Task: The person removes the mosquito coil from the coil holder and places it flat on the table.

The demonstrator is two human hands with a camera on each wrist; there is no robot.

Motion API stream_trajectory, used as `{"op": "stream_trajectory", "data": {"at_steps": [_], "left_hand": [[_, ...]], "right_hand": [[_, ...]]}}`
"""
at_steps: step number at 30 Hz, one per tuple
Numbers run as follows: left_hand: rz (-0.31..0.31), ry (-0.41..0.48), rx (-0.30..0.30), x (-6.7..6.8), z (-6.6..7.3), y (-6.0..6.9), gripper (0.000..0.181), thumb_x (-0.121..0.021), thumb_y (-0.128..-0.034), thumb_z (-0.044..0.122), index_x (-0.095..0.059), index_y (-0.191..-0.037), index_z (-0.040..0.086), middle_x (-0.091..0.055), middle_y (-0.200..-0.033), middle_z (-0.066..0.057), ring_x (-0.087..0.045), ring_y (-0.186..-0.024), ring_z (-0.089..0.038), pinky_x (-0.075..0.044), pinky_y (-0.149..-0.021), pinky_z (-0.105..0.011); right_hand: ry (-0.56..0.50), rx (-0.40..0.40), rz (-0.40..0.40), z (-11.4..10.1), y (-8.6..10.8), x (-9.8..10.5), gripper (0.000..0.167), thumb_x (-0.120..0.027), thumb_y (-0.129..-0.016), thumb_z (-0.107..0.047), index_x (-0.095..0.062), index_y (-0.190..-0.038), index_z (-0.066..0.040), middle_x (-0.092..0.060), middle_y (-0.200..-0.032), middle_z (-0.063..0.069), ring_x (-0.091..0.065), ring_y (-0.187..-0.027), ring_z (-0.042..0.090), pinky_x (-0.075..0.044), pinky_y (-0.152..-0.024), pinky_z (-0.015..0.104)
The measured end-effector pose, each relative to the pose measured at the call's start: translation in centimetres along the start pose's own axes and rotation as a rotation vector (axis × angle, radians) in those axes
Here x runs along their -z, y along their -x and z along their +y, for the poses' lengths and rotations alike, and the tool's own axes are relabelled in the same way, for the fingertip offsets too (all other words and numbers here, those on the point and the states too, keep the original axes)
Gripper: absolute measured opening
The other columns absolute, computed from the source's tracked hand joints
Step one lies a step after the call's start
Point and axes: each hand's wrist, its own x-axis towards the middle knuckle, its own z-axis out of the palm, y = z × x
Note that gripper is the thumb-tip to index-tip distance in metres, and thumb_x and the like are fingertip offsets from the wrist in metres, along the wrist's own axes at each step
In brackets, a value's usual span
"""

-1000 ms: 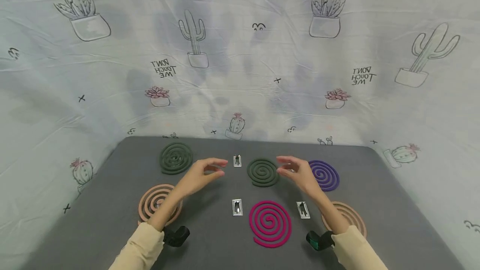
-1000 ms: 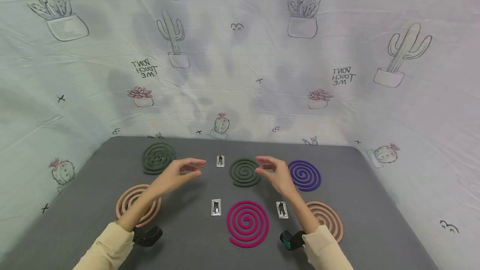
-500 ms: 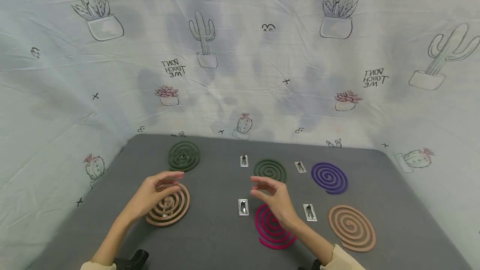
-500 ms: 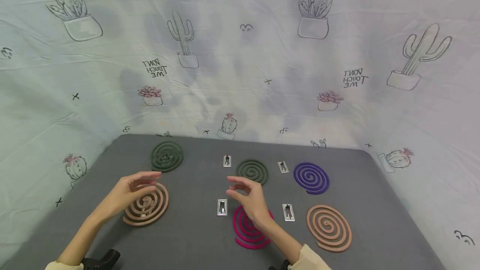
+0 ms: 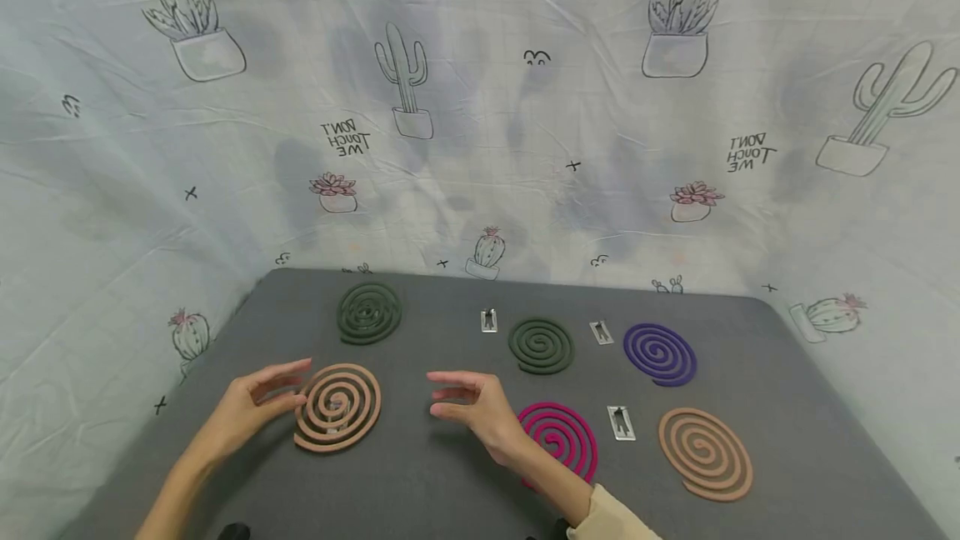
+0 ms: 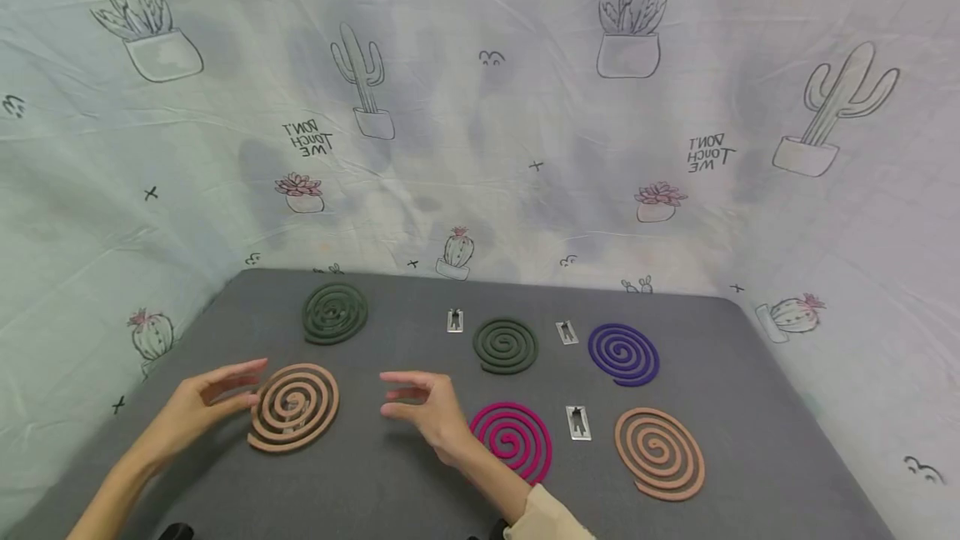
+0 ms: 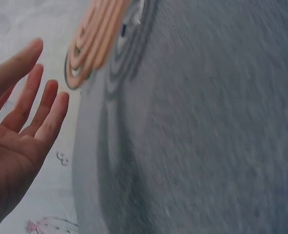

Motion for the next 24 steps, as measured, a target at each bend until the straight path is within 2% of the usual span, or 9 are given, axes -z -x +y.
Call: {"op": "stream_trajectory", "data": {"at_steps": [5, 9, 13, 16, 18, 20, 22, 23, 24], "left_hand": [[-0.102, 0.050, 0.019, 0.7, -0.7, 0.2, 0.053, -0.074, -0.0984, -0.008, -0.060, -0.149, -0.009, -0.062, -0.137, 0.037, -0.061, -0.121, 0.017, -0.057, -0.095, -0.009], [-0.157, 0.048, 0.038, 0.7, -0.9, 0.0, 0.054, -0.075, -0.0981, -0.006, -0.056, -0.147, -0.017, -0.060, -0.137, 0.039, -0.059, -0.121, 0.019, -0.058, -0.094, -0.010], [-0.167, 0.037, 0.068, 0.7, -1.2, 0.2, 0.053, -0.076, -0.0976, -0.005, -0.059, -0.147, -0.014, -0.058, -0.134, 0.044, -0.059, -0.117, 0.019, -0.060, -0.089, -0.012], [-0.162, 0.023, 0.090, 0.8, -1.4, 0.3, 0.053, -0.076, -0.0978, -0.005, -0.059, -0.147, -0.014, -0.059, -0.134, 0.042, -0.060, -0.115, 0.019, -0.061, -0.087, -0.014], [-0.166, 0.015, 0.118, 0.9, -1.3, 0.3, 0.055, -0.076, -0.0986, -0.004, -0.056, -0.148, -0.017, -0.069, -0.141, 0.020, -0.061, -0.114, 0.019, -0.062, -0.087, -0.015], [-0.185, 0.012, 0.155, 1.0, -1.1, 0.3, 0.058, -0.076, -0.0996, -0.002, -0.051, -0.149, -0.021, -0.070, -0.148, -0.010, -0.061, -0.112, 0.019, -0.062, -0.087, -0.017], [-0.211, 0.019, 0.191, 1.2, -0.9, 0.2, 0.062, -0.076, -0.1008, 0.000, -0.047, -0.150, -0.024, -0.059, -0.150, -0.039, -0.062, -0.110, 0.020, -0.064, -0.087, -0.018], [-0.222, 0.020, 0.202, 1.2, -0.9, 0.2, 0.063, -0.075, -0.1012, 0.001, -0.045, -0.150, -0.025, -0.051, -0.149, -0.049, -0.063, -0.109, 0.019, -0.064, -0.087, -0.019], [-0.234, 0.024, 0.215, 1.3, -0.8, 0.2, 0.064, -0.075, -0.1017, 0.001, -0.044, -0.151, -0.025, -0.048, -0.150, -0.051, -0.063, -0.109, 0.019, -0.064, -0.087, -0.019]], "right_hand": [[-0.032, -0.035, 0.018, 0.5, -1.4, -2.4, 0.043, -0.075, -0.095, 0.015, -0.065, -0.137, 0.017, -0.067, -0.146, 0.030, -0.071, -0.125, 0.043, -0.066, -0.098, 0.033], [-0.018, -0.067, 0.039, 1.1, -2.1, -3.9, 0.049, -0.079, -0.089, 0.018, -0.068, -0.137, 0.013, -0.066, -0.149, 0.026, -0.074, -0.119, 0.033, -0.067, -0.095, 0.034], [0.029, -0.100, 0.045, 1.6, -2.5, -5.2, 0.053, -0.081, -0.087, 0.018, -0.070, -0.137, 0.008, -0.059, -0.155, 0.027, -0.071, -0.115, 0.021, -0.068, -0.093, 0.034], [0.052, -0.111, 0.057, 1.7, -2.7, -6.0, 0.054, -0.081, -0.086, 0.019, -0.071, -0.137, 0.006, -0.060, -0.154, 0.025, -0.070, -0.113, 0.021, -0.069, -0.091, 0.032], [0.052, -0.107, 0.071, 1.7, -2.9, -6.5, 0.056, -0.081, -0.083, 0.022, -0.072, -0.136, 0.006, -0.065, -0.149, 0.025, -0.073, -0.112, 0.026, -0.069, -0.089, 0.032], [0.056, -0.106, 0.083, 1.8, -3.0, -6.9, 0.058, -0.080, -0.082, 0.024, -0.072, -0.137, 0.007, -0.069, -0.145, 0.024, -0.075, -0.112, 0.031, -0.069, -0.087, 0.032], [0.044, -0.101, 0.098, 1.8, -3.1, -7.3, 0.060, -0.080, -0.080, 0.027, -0.071, -0.136, 0.008, -0.072, -0.140, 0.025, -0.077, -0.111, 0.035, -0.070, -0.085, 0.032], [0.038, -0.097, 0.104, 1.7, -3.1, -7.5, 0.061, -0.080, -0.079, 0.028, -0.071, -0.136, 0.009, -0.072, -0.139, 0.026, -0.078, -0.111, 0.037, -0.070, -0.084, 0.033], [0.035, -0.093, 0.111, 1.7, -3.1, -7.6, 0.062, -0.080, -0.078, 0.029, -0.071, -0.136, 0.010, -0.073, -0.137, 0.026, -0.079, -0.110, 0.038, -0.070, -0.083, 0.033]]}}
